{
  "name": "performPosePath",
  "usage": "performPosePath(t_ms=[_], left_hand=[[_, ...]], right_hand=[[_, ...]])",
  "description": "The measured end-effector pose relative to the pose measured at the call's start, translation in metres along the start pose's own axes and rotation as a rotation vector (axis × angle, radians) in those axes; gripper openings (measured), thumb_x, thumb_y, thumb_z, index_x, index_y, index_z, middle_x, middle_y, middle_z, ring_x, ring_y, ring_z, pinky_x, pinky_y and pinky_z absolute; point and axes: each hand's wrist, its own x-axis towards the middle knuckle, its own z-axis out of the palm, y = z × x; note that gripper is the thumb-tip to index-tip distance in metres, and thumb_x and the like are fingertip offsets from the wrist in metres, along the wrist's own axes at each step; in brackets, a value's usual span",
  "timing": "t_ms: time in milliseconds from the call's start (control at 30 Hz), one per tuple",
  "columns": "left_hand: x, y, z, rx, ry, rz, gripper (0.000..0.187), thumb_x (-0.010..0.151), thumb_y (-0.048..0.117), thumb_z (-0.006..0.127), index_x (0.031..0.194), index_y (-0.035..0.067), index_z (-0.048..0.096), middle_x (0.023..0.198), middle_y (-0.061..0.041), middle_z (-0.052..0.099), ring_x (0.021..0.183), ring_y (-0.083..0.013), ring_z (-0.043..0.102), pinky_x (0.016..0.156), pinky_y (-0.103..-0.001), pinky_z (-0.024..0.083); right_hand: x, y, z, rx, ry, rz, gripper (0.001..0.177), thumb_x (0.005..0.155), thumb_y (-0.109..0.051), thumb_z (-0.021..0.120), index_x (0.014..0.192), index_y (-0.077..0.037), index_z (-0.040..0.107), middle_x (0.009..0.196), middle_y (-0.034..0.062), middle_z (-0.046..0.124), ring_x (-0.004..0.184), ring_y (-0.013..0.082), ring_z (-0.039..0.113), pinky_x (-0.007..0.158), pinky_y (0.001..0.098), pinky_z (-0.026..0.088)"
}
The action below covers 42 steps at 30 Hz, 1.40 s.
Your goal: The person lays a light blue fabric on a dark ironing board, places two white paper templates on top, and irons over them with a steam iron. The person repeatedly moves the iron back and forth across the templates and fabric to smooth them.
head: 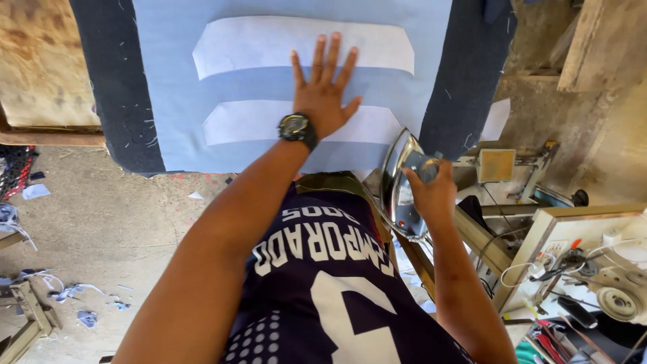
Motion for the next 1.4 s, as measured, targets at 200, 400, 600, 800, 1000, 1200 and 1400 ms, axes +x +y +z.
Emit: performPosePath(t_ms=[200,400,600,800,1000,1200,1400], left_hand=[[0.028,0.003,0.034,0.016,0.009,0.099,0.082,0.108,0.067,0.041,0.168,0.021,0.01,0.169,-0.01,-0.007,0.154,-0.0326,-0.01,0.117,-0.077,0.001],[0.028,-0.005,0.042,0.01,-0.003,0.092,0.083,0.104,0.068,0.04,0.167,0.02,0.015,0.17,-0.01,-0.003,0.155,-0.0335,-0.007,0.115,-0.079,0.002],[0.027,-0.011,0.044,-0.016,0.055,0.127,0.082,0.103,0.066,0.044,0.166,0.02,0.02,0.17,-0.01,0.003,0.155,-0.0332,-0.004,0.114,-0.08,0.003],[0.027,-0.014,0.044,-0.048,-0.024,0.114,0.081,0.103,0.065,0.04,0.167,0.023,0.014,0.172,-0.007,0.0,0.156,-0.0315,-0.009,0.116,-0.076,-0.008],[0.027,-0.013,0.043,-0.068,-0.11,0.068,0.079,0.103,0.066,0.035,0.167,0.028,0.009,0.174,-0.004,-0.006,0.157,-0.0299,-0.014,0.117,-0.072,-0.016],[0.021,-0.034,0.026,-0.093,-0.108,-0.162,0.077,0.104,0.065,0.034,0.167,0.029,0.007,0.173,-0.005,-0.006,0.158,-0.0302,-0.011,0.12,-0.07,-0.012],[0.003,-0.099,0.02,-0.065,0.123,-0.504,0.078,0.106,0.069,0.022,0.168,0.023,0.01,0.171,-0.014,0.002,0.158,-0.0379,0.001,0.118,-0.074,-0.003]], right_hand=[[0.005,0.014,-0.01,0.056,0.024,0.061,0.061,0.087,-0.044,0.077,0.128,-0.01,0.047,0.098,0.0106,0.067,0.083,0.0269,0.066,0.07,0.0426,0.056],[0.02,-0.007,-0.028,0.037,0.011,0.013,0.067,0.084,-0.048,0.078,0.131,-0.011,0.047,0.098,0.0118,0.065,0.082,0.027,0.065,0.07,0.043,0.057],[0.041,-0.061,-0.046,-0.04,-0.029,-0.027,0.077,0.086,-0.049,0.075,0.143,-0.012,0.04,0.109,0.015,0.065,0.092,0.0325,0.066,0.076,0.0473,0.056],[0.066,-0.099,-0.048,-0.064,-0.031,-0.18,0.07,0.088,-0.05,0.074,0.137,-0.011,0.044,0.112,0.0199,0.068,0.101,0.0368,0.066,0.084,0.0485,0.055],[0.094,-0.116,-0.041,-0.162,0.049,-0.305,0.066,0.089,-0.049,0.077,0.133,-0.011,0.046,0.111,0.0254,0.07,0.108,0.0432,0.068,0.09,0.0508,0.056],[0.12,-0.129,-0.035,-0.281,0.128,-0.438,0.066,0.093,-0.051,0.074,0.132,-0.007,0.044,0.107,0.026,0.07,0.103,0.0433,0.07,0.088,0.0518,0.057],[0.157,-0.153,-0.037,-0.379,0.119,-0.654,0.061,0.096,-0.051,0.073,0.125,-0.006,0.042,0.098,0.0173,0.068,0.081,0.0415,0.066,0.062,0.0541,0.051]])
